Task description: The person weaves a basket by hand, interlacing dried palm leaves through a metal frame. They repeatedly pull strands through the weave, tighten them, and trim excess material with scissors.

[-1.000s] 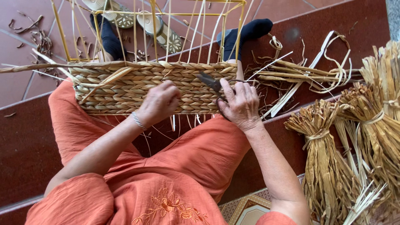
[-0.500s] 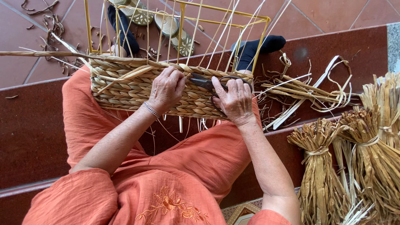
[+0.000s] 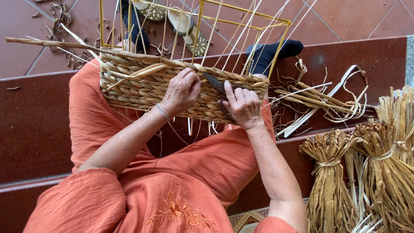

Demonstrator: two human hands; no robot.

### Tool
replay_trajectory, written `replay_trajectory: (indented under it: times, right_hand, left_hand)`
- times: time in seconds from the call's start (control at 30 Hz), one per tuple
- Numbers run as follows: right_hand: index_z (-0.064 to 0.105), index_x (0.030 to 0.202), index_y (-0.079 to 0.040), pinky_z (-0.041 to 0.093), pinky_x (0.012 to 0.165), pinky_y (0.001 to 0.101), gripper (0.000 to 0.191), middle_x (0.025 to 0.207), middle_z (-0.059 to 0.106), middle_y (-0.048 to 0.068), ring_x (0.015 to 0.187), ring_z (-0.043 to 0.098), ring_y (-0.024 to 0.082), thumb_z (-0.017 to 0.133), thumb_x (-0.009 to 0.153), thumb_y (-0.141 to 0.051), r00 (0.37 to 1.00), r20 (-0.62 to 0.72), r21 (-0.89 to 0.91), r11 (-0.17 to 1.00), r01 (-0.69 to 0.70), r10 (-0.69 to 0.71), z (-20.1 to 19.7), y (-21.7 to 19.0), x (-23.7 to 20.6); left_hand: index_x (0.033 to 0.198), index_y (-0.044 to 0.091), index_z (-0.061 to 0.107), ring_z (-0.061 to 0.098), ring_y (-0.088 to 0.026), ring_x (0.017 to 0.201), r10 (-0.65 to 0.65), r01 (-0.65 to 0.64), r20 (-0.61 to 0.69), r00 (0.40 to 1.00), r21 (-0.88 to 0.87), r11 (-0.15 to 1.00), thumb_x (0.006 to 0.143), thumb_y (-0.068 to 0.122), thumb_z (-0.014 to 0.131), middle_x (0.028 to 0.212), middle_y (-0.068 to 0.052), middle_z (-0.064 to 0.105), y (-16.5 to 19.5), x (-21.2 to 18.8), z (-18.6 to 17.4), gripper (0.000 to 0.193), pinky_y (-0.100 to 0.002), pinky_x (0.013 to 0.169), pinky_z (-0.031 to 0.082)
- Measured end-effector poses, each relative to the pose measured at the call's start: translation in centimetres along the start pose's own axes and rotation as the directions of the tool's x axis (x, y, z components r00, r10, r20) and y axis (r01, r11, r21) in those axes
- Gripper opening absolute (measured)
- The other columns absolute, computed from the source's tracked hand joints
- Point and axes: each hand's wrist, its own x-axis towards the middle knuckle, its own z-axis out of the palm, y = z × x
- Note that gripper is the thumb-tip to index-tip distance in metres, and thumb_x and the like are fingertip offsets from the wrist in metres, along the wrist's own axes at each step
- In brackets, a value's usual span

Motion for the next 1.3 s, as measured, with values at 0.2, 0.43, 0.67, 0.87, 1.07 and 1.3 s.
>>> replay_trajectory:
  times: [0.2, 0.43, 0.67, 0.87, 1.07, 1.3]
  right_hand:
    - [0.064, 0.136, -0.004, 0.042, 0.048, 0.0291, 0.058, 0.074, 0.059, 0.000, 0.054, 0.050, 0.012, 0.064, 0.105, -0.053, 0.990, -0.063, 0.120, 0.986, -0.118, 0.126, -1.3, 0.9, -2.2]
    - [0.062, 0.143, -0.003, 0.047, 0.052, 0.0244, 0.055, 0.079, 0.059, -0.002, 0.066, 0.057, 0.009, 0.071, 0.109, -0.046, 0.904, -0.088, 0.262, 0.885, -0.385, 0.419, -5.5, 0.0, -8.1]
    - [0.064, 0.139, -0.003, 0.043, 0.050, 0.0288, 0.055, 0.078, 0.058, -0.001, 0.061, 0.054, 0.011, 0.080, 0.097, -0.036, 0.906, 0.097, 0.207, 0.883, -0.422, 0.411, -6.1, -3.4, -8.3]
    - [0.063, 0.135, -0.004, 0.043, 0.066, 0.0391, 0.064, 0.086, 0.058, 0.005, 0.074, 0.055, 0.020, 0.085, 0.087, -0.039, 0.953, 0.107, 0.178, 0.938, -0.298, 0.283, -5.0, -5.2, -4.5]
    - [0.061, 0.141, -0.008, 0.043, 0.071, 0.0393, 0.064, 0.088, 0.058, 0.003, 0.081, 0.058, 0.021, 0.084, 0.086, -0.031, 0.960, 0.077, 0.174, 0.944, -0.280, 0.271, -4.2, -4.9, -3.2]
    - [0.059, 0.143, -0.009, 0.044, 0.075, 0.0408, 0.068, 0.089, 0.054, 0.005, 0.085, 0.058, 0.022, 0.085, 0.084, -0.032, 0.961, 0.080, 0.193, 0.942, -0.274, 0.263, -3.7, -4.4, -4.1]
  left_hand:
    - [0.093, -0.001, 0.064, 0.068, -0.029, 0.076, 0.105, -0.026, 0.594, 0.798, -0.140, 0.990, 0.074, -0.007, 0.061, 0.087, -0.015, 0.068, 0.4, -6.6, -4.6, 0.020, -0.041, 0.069, 0.059]
    - [0.084, 0.004, 0.071, 0.072, -0.024, 0.072, -0.328, 0.117, 0.749, 0.575, 0.322, 0.940, 0.101, 0.025, 0.065, 0.087, -0.009, 0.072, -0.8, -10.8, -8.8, 0.028, -0.039, 0.071, 0.060]
    - [0.099, 0.002, 0.071, 0.066, -0.026, 0.092, 0.038, -0.066, 0.205, 0.978, 0.127, 0.990, 0.089, 0.008, 0.070, 0.098, -0.012, 0.069, -2.2, -10.1, -9.0, 0.012, -0.038, 0.079, 0.057]
    - [0.113, 0.001, 0.068, 0.059, -0.024, 0.094, 0.233, -0.240, 0.059, 0.971, 0.230, 0.943, 0.097, 0.004, 0.071, 0.105, -0.012, 0.064, -3.6, -6.1, -3.5, 0.017, -0.034, 0.083, 0.056]
    - [0.111, 0.007, 0.066, 0.057, -0.024, 0.095, 0.322, -0.341, 0.112, 0.940, 0.335, 0.878, 0.088, 0.007, 0.068, 0.101, -0.009, 0.060, -2.5, -2.8, -1.8, 0.023, -0.037, 0.077, 0.050]
    - [0.105, 0.004, 0.064, 0.059, -0.024, 0.095, 0.293, -0.327, 0.145, 0.945, 0.369, 0.870, 0.091, 0.005, 0.063, 0.101, -0.010, 0.059, -2.4, -1.6, -0.1, 0.014, -0.037, 0.080, 0.052]
